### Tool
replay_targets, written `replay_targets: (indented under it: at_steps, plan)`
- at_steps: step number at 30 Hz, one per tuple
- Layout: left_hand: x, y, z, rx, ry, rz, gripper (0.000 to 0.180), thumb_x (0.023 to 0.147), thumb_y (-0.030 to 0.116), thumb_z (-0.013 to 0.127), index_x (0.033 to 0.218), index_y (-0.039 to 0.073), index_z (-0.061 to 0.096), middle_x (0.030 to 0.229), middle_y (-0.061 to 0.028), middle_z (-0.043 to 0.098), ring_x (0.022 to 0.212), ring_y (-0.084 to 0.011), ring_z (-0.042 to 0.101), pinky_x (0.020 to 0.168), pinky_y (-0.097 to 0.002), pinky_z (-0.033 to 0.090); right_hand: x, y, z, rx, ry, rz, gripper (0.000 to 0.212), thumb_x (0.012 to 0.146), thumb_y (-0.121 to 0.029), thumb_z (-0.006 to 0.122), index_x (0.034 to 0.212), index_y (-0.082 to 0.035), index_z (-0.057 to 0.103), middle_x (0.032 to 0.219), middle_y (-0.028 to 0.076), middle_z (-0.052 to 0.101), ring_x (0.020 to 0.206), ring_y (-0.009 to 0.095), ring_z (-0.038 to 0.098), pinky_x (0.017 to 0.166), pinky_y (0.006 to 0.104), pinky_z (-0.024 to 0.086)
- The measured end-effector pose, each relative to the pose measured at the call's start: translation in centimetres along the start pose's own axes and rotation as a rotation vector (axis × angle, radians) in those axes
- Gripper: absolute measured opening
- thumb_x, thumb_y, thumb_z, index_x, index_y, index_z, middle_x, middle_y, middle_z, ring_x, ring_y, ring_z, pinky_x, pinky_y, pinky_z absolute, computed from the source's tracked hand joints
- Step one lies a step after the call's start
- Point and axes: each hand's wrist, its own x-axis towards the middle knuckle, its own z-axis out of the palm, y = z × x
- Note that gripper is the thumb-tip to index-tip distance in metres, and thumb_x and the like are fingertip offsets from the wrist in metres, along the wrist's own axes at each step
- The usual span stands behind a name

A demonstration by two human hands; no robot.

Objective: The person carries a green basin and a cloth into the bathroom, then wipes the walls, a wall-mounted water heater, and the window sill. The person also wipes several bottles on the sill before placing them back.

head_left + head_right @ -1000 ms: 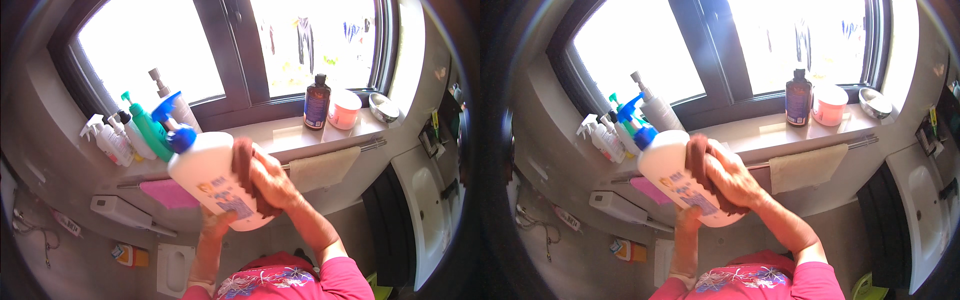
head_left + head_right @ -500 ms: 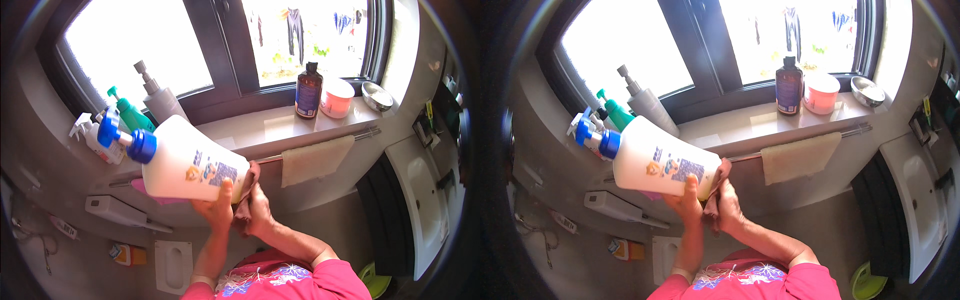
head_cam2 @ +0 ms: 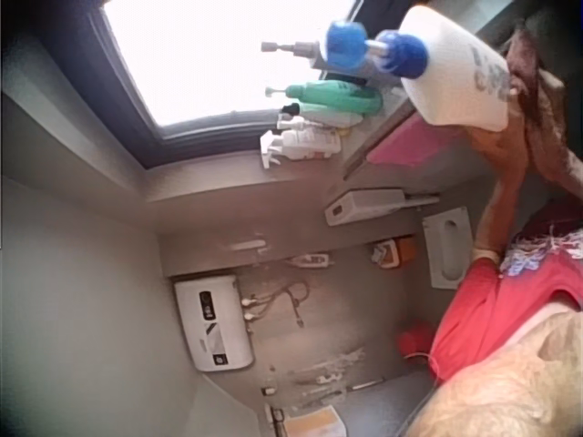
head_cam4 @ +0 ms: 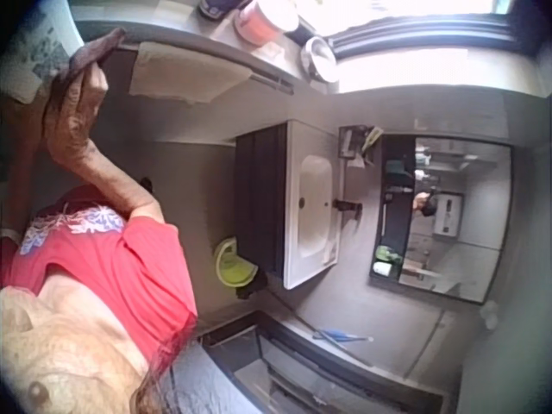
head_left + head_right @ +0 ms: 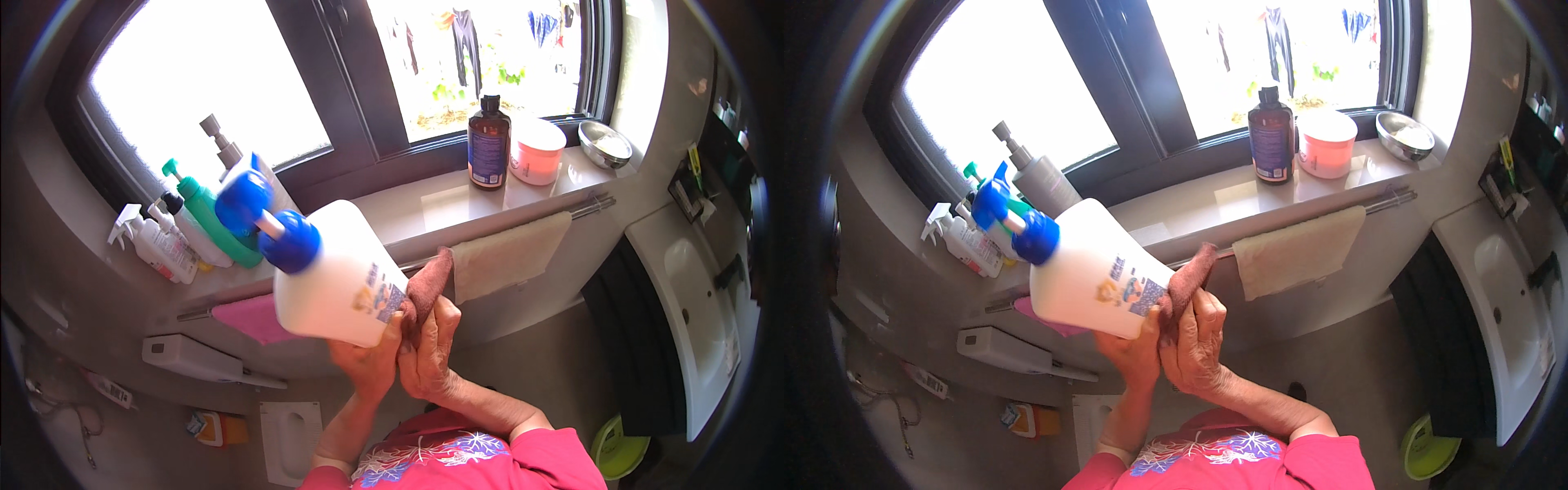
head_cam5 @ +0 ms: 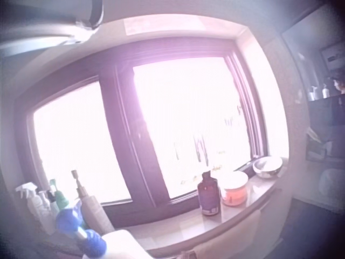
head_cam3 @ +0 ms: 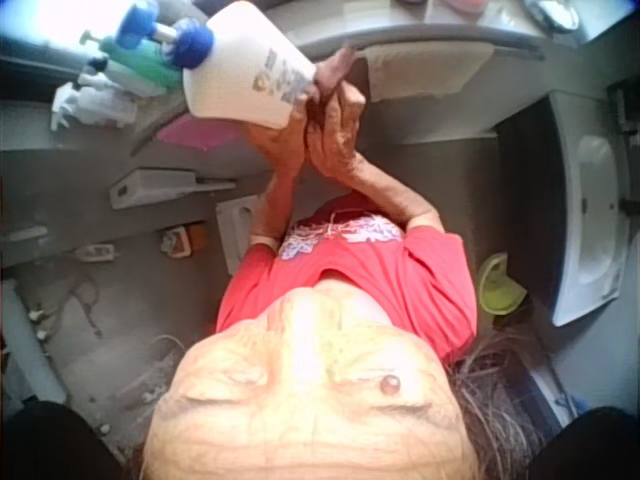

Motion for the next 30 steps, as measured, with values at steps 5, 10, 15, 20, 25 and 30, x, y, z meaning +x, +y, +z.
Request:
replay_targets:
  at_steps: [5,10,15,20,25,30]
  plan:
    - [0.6,0.9,-1.5,-0.129,-0.194,-0.204,0.059,0.065,-0.002,0.075,0.117,-0.004,0.046,0.105,-0.0104,0.059,0.093,-0.0169,0.059,0.081,-0.0299,0.050,3.0,2.8,-2.0,0.317,-0.100,0.068,0.065,0.072,-0.011,0.059,0.132,0.001,0.037,0.121,0.019,0.045,0.107,0.036,0.046,0.092,0.0447,0.036]
    - [2.7,0.9,-3.1,-0.293,-0.273,-0.306,0.055,0.060,-0.002,0.073,0.110,-0.004,0.051,0.103,-0.0090,0.060,0.092,-0.0157,0.059,0.079,-0.0290,0.050,4.0,3.6,-3.8,1.041,-0.505,0.576,0.080,0.067,-0.014,0.077,0.134,0.000,0.035,0.127,0.010,0.047,0.119,0.019,0.044,0.101,0.0323,0.034]
    - [3.2,-0.5,-4.6,-0.294,-0.282,-0.323,0.066,0.060,-0.004,0.071,0.120,-0.003,0.043,0.105,-0.0083,0.057,0.093,-0.0164,0.058,0.079,-0.0303,0.050,4.6,3.2,-3.5,0.957,-0.497,0.467,0.085,0.059,-0.012,0.083,0.130,0.002,0.039,0.123,0.011,0.051,0.115,0.018,0.047,0.100,0.0319,0.036]
    - [2.2,0.0,-3.0,0.052,-0.163,-0.001,0.088,0.061,0.000,0.072,0.134,0.002,0.023,0.116,-0.0097,0.047,0.105,-0.0191,0.051,0.085,-0.0318,0.046,2.6,3.0,-2.7,0.713,-0.197,0.274,0.081,0.057,-0.010,0.084,0.125,0.004,0.043,0.119,0.012,0.054,0.111,0.019,0.051,0.096,0.0332,0.040]
    - [1.8,1.7,-1.8,0.027,-0.134,-0.036,0.092,0.060,0.005,0.077,0.133,0.002,0.022,0.119,-0.0104,0.044,0.110,-0.0201,0.047,0.091,-0.0328,0.042,2.9,2.0,-1.2,0.419,0.045,-0.108,0.075,0.066,-0.016,0.080,0.123,0.009,0.040,0.115,0.026,0.054,0.102,0.034,0.059,0.083,0.0394,0.049]
    - [1.7,1.9,-2.4,-0.093,-0.167,-0.120,0.078,0.060,0.017,0.083,0.122,-0.002,0.041,0.112,-0.0102,0.051,0.103,-0.0205,0.051,0.088,-0.0341,0.042,1.0,1.0,0.2,0.130,0.073,-0.322,0.050,0.068,-0.015,0.076,0.106,0.003,0.049,0.105,0.026,0.055,0.096,0.041,0.058,0.080,0.0469,0.052]
